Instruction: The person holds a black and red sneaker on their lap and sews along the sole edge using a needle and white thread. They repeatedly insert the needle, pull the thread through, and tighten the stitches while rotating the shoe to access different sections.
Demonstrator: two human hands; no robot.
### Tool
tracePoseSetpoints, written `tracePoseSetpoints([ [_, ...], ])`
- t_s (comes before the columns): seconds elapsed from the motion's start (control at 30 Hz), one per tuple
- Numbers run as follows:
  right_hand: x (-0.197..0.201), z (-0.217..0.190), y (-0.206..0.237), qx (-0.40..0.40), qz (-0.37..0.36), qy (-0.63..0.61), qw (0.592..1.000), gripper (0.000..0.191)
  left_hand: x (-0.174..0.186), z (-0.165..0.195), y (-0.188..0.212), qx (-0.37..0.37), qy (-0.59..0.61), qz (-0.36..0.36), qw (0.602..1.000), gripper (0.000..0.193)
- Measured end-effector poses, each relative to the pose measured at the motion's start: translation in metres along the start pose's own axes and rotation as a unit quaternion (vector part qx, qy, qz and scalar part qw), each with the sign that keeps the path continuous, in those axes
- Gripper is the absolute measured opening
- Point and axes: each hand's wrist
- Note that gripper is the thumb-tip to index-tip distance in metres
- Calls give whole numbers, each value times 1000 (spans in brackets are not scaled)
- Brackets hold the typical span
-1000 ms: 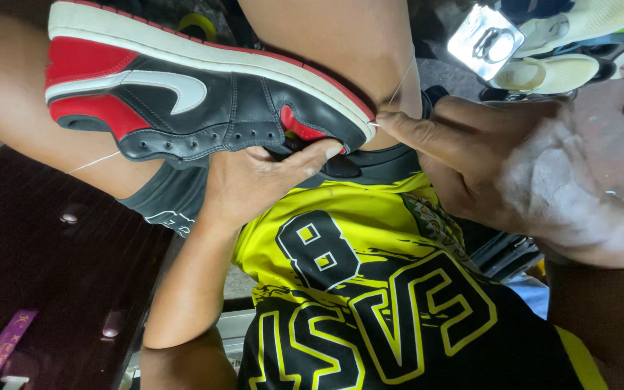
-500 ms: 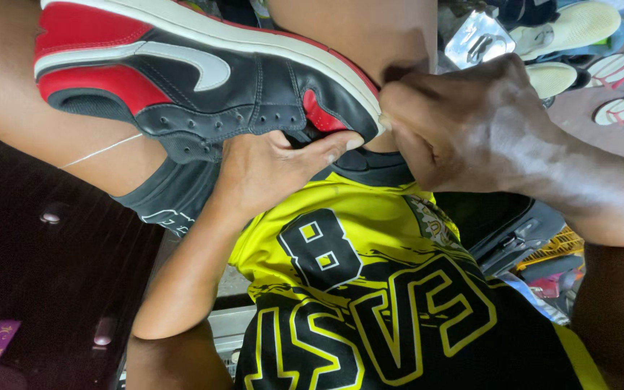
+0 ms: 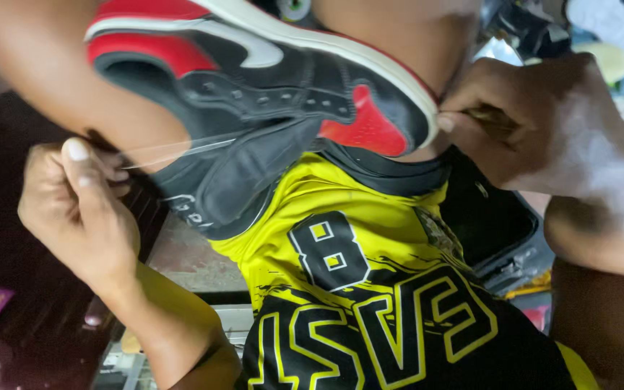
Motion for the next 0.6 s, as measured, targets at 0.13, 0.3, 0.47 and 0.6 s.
tracePoseSetpoints([
  [0.13,-1,0,2,-5,-2,0,1000,8,3,-3,5,-129,-201,59,969,23],
  [0.3,-7,-1,9,-54,-3,45,998,9,-23,11,14,-278,-219,-55,934,44],
  [0.47,-12,9,17,-98,9,-82,992,8,-18,-5,9,-198,-78,-100,972,26],
  [0.6,-13,12,28,-134,26,-137,981,8,-10,-8,6,-85,188,-165,964,14],
])
Point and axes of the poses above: each hand's wrist, its own y-axis away from the middle knuckle, its own x-axis out of the back of the hand, z = x × y, and after that the axes turned 10 degrees about -y, right-handed
